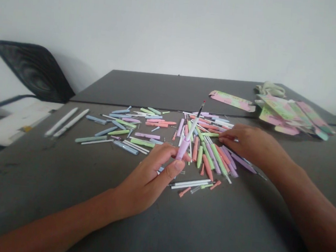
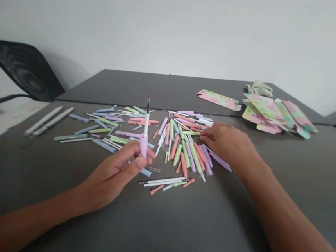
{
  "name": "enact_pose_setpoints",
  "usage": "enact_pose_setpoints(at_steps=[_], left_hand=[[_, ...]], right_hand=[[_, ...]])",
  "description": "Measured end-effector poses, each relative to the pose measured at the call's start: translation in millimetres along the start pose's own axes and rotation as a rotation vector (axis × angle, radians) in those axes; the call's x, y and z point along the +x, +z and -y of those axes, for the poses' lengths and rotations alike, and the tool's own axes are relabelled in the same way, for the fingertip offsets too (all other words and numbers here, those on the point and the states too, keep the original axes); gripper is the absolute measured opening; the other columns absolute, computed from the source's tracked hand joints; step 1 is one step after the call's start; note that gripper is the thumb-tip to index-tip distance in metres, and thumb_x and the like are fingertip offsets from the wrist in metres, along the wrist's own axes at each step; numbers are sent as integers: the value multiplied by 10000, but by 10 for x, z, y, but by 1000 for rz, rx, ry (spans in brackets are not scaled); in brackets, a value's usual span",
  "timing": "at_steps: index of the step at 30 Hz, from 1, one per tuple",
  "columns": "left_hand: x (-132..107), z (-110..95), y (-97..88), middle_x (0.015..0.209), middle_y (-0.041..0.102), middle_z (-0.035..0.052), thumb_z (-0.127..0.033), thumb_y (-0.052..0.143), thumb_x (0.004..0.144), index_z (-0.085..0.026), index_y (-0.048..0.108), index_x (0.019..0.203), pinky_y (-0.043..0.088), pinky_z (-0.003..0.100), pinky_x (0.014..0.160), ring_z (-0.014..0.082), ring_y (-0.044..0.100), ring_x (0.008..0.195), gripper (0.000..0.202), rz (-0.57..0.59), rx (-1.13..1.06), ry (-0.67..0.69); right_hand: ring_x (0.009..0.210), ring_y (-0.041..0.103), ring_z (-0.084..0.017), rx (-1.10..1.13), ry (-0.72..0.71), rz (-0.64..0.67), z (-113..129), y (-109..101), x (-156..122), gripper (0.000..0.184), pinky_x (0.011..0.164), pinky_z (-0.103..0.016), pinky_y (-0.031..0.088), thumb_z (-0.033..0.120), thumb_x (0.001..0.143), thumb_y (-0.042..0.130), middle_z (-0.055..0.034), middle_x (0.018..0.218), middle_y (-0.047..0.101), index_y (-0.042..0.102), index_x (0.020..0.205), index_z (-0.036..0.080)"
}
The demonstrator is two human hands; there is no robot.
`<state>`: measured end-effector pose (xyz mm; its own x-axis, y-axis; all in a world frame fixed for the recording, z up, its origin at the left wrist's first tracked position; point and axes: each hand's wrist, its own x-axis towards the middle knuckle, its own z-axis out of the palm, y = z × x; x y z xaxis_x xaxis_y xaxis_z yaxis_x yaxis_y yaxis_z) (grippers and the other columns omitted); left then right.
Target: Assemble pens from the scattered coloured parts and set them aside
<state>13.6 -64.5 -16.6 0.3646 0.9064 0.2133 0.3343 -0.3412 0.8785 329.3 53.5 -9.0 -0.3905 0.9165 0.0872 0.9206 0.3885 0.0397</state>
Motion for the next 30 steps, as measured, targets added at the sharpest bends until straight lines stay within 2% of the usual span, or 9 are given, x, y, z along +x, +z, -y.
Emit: enact_pose_setpoints(at_steps=[9,13,16,18,21,23,25,27,30], left_hand=[[10,1,2,1193,710,56,-435,490,1126,-270,684,1202,481,409,1056,243,648,1102,265,15,32,21],[14,0,5,1186,701,45,-417,486,1130,-272,681,1204,466,393,1053,237,638,1103,254,38,53,27],[9,20,8,1174,694,38,-415,483,1132,-277,683,1221,462,382,1045,234,635,1113,259,60,70,27],[3,35,6,1178,692,42,-418,484,1130,-278,685,1232,466,380,1029,240,632,1127,266,82,84,26],[-2,44,-1,1172,696,44,-390,492,1128,-269,690,1222,464,365,1000,241,622,1138,250,116,116,34],[0,34,-5,1137,699,35,-354,497,1127,-262,696,1198,454,346,985,228,619,1118,231,146,130,55],[5,13,-5,1102,699,24,-323,504,1124,-254,701,1173,440,332,980,215,615,1092,215,174,135,80],[12,-12,-1,1081,697,20,-299,510,1120,-245,703,1164,429,326,979,208,609,1080,205,197,137,86],[16,-40,7,1057,695,20,-281,510,1116,-237,705,1158,425,326,973,210,598,1079,204,230,132,77]], right_hand=[[977,695,-297,247,-65,-150,78,15,25,349,894,-423,522,449,1022,531,-128,1060,754,781,1027,206],[794,704,-240,438,51,-214,239,-88,-28,364,737,-361,529,507,1046,517,-79,928,776,733,1024,216],[690,668,-193,737,158,-255,371,-196,-70,289,615,-301,490,456,1023,567,-36,807,747,715,914,232],[553,573,-143,948,191,-244,451,-277,-106,247,499,-270,413,417,994,615,-18,751,720,718,860,237],[424,420,-90,1211,128,-171,546,-394,-189,225,401,-249,307,426,936,737,13,675,693,730,796,249],[385,380,-84,1322,37,-100,588,-457,-256,232,371,-236,274,446,922,783,48,553,624,742,788,261],[376,391,-82,1395,-47,-33,607,-504,-317,193,354,-220,259,432,911,819,63,506,600,773,821,267],[397,427,-75,1435,-116,-2,607,-538,-361,124,352,-204,259,388,893,852,52,559,666,811,871,273],[416,424,-69,1446,-153,-46,583,-580,-398,50,360,-193,264,354,881,867,55,588,683,855,915,320]])
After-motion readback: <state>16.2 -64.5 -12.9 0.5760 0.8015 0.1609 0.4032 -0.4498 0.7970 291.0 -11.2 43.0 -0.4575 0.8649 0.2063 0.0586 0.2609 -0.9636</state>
